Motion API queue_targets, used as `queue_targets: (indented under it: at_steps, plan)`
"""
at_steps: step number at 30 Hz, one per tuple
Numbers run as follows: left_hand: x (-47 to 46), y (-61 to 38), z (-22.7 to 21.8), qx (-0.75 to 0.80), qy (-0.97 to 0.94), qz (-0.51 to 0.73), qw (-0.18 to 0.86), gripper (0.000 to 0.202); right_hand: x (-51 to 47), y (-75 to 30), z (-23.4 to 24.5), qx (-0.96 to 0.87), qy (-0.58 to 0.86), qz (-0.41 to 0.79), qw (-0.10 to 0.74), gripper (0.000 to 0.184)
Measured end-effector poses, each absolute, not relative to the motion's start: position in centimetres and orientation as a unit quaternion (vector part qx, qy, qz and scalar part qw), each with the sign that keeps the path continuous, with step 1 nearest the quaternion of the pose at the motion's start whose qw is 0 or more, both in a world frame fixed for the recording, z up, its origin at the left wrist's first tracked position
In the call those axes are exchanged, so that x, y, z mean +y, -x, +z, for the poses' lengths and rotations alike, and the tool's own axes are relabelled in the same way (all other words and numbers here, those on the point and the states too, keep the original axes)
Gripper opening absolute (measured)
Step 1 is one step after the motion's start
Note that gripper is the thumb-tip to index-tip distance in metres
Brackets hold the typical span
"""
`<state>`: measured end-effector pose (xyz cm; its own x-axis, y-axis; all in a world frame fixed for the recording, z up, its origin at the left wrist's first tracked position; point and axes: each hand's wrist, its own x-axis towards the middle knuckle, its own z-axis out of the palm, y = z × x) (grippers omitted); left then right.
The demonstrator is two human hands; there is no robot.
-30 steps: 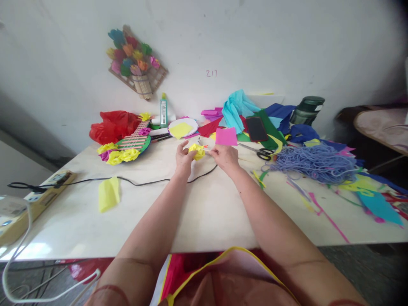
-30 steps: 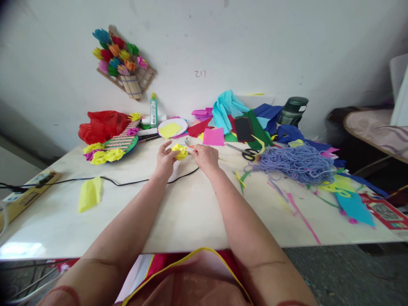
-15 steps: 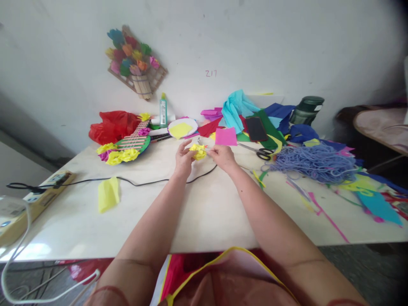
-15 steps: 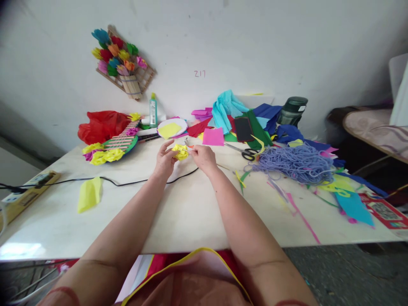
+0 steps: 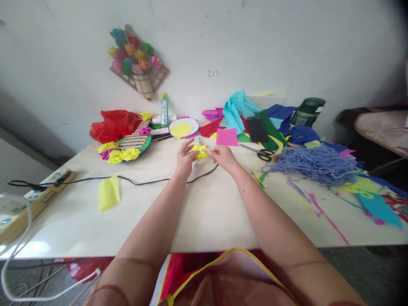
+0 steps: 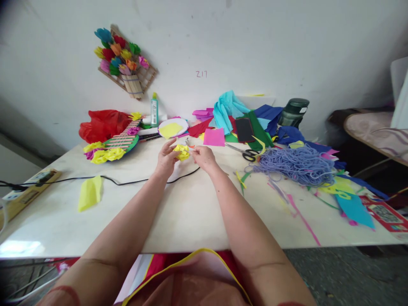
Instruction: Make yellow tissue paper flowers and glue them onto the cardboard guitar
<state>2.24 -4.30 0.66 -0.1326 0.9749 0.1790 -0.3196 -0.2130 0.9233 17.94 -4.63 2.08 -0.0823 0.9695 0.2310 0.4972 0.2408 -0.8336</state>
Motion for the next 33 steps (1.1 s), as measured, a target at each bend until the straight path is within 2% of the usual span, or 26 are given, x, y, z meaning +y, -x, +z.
queue_targets:
  at_steps: [2,6,11,25,33]
  plan:
    - [-4.2,-2.2,0.5,0.382,-0.438,0.646,0.495,0.064,-4.4,-18.0,1.7,-0.681,0.554,0.261,0.401,0.012]
    - [-4.2,-2.1,0.5,0.385,-0.449,0.641,0.490,0.066,-5.0,-18.1,2.1,-0.734,0.557,0.143,0.362,0.032]
    - [-4.4,-2.2,0.6,0.390,-0.449,0.639,0.488,0.066,-6.1,-17.8,3.1,-0.785,0.556,0.050,0.269,0.045]
    - [-4.2,-2.1,0.4,0.390,-0.475,0.629,0.475,0.053,-6.3,-18.0,3.2,-0.816,0.528,0.002,0.236,0.044]
    - [-4.5,-1.6,1.2,0.371,-0.425,0.644,0.516,0.047,-6.2,-18.3,3.4,-0.821,0.522,-0.012,0.230,0.044]
